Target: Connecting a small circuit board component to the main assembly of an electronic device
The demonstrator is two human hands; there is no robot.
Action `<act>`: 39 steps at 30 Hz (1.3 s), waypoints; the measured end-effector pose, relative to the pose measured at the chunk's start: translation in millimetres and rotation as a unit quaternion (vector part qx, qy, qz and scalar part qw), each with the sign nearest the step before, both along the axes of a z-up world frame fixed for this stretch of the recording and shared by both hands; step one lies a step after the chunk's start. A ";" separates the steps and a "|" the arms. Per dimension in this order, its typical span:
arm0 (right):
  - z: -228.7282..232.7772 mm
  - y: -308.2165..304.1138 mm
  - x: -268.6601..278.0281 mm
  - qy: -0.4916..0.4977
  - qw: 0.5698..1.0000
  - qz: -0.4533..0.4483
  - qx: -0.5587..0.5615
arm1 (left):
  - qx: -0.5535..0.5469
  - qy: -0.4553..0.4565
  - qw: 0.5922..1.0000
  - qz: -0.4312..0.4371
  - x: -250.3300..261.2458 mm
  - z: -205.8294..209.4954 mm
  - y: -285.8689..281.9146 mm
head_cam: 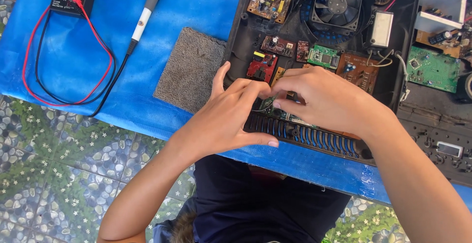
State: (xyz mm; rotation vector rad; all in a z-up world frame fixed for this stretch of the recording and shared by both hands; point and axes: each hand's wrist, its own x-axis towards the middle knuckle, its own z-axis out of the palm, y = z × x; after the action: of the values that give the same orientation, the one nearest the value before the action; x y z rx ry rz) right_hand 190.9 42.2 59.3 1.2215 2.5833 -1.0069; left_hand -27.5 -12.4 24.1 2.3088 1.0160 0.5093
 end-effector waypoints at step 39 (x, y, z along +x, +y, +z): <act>-13.3 -37.5 -0.2 0.041 0.992 0.037 0.117 | 0.118 0.044 0.987 -0.097 -16.0 -22.6 29.6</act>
State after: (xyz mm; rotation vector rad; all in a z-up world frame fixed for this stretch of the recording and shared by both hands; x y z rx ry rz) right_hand 190.7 4.6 46.0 1.1441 2.8542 -0.7743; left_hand -43.5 17.2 1.5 2.6285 0.7954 0.4730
